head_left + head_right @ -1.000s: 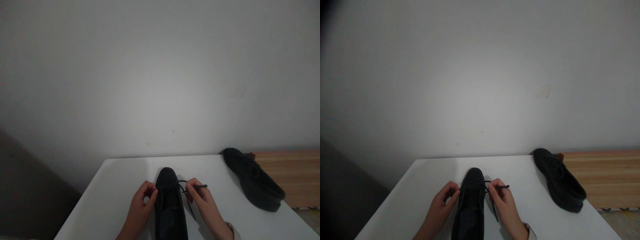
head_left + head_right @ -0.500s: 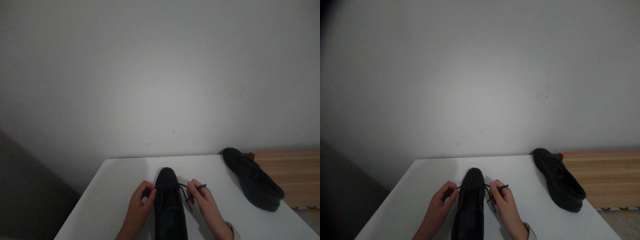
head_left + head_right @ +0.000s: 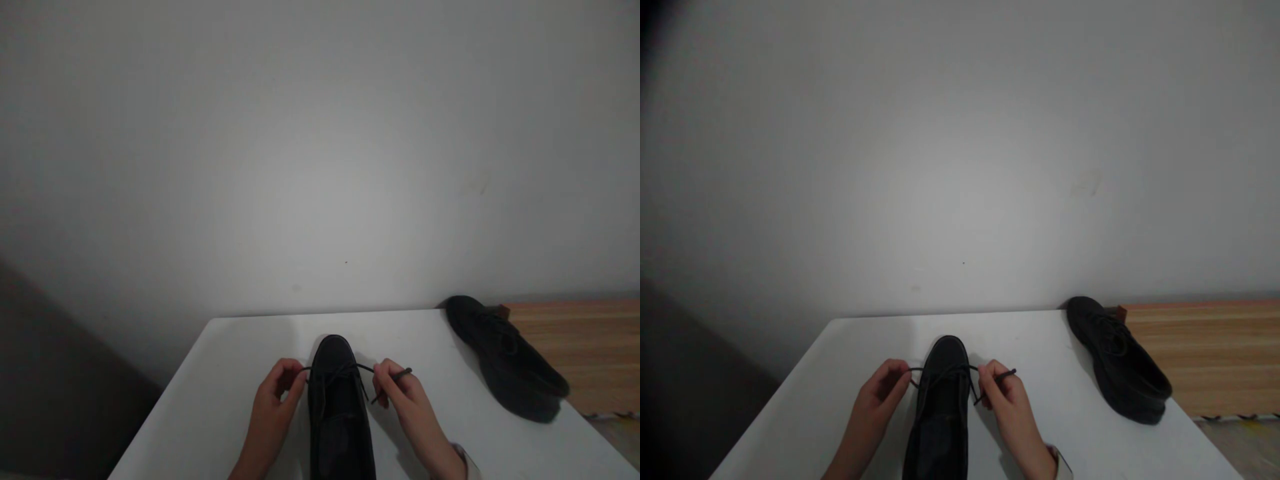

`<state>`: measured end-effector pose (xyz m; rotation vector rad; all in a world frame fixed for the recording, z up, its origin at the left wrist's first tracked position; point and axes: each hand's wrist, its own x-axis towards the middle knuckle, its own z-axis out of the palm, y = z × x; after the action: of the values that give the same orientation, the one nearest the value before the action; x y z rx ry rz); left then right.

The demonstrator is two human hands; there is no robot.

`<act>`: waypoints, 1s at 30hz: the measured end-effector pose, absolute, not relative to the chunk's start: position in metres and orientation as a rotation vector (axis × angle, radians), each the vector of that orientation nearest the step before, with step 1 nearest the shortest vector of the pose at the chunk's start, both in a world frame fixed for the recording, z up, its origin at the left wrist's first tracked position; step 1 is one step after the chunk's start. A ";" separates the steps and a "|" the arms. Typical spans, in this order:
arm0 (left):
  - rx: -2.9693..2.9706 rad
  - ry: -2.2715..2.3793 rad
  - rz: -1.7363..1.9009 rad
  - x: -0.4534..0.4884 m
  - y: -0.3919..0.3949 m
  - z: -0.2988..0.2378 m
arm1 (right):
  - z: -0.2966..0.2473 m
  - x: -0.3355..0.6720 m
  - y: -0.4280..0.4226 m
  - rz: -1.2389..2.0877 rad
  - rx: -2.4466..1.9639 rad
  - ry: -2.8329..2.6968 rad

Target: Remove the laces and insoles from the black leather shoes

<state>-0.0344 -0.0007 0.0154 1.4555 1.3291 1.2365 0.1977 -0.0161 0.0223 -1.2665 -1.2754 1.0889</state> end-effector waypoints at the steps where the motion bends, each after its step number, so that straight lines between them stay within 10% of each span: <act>1: 1.454 1.332 1.224 -0.035 0.000 0.015 | 0.022 0.198 -0.016 1.091 -1.264 -1.279; 30: 1.420 1.206 1.142 -0.032 0.000 0.011 | 0.023 0.195 -0.016 1.104 -1.248 -1.266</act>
<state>-0.0322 0.0004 0.0107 1.4199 1.2056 1.1422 0.1952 -0.0163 0.0229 -1.2477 -1.2663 1.1044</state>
